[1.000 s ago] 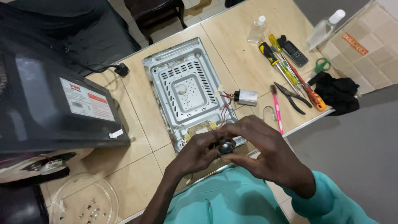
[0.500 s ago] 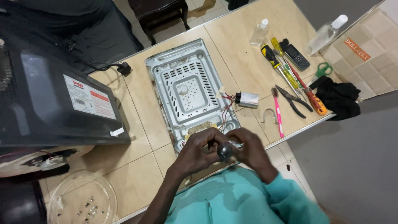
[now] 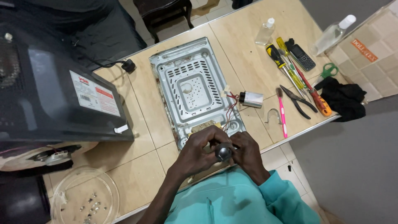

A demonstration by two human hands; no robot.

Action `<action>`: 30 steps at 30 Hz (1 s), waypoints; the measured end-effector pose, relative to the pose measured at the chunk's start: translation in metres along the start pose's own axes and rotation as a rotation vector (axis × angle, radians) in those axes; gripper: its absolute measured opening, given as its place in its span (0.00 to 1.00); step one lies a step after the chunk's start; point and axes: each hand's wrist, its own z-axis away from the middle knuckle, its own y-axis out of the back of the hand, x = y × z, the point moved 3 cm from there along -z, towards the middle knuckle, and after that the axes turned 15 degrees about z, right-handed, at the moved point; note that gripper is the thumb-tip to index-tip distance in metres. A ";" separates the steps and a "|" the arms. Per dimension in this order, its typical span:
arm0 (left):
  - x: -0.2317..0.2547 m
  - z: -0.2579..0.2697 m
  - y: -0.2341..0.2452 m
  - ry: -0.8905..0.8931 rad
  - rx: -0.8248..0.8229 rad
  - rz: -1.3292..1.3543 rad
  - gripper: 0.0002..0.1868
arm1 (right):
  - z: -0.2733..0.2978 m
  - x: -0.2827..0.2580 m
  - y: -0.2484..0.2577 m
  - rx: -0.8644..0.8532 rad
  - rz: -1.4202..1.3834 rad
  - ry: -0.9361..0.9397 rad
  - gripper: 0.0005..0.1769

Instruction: Disassembling a microwave oven to access and remove internal components like the transformer using a screwdriver.

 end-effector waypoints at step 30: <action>-0.023 0.102 0.074 0.465 0.918 -0.120 0.10 | -0.153 -0.131 0.088 -0.556 -0.158 0.134 0.09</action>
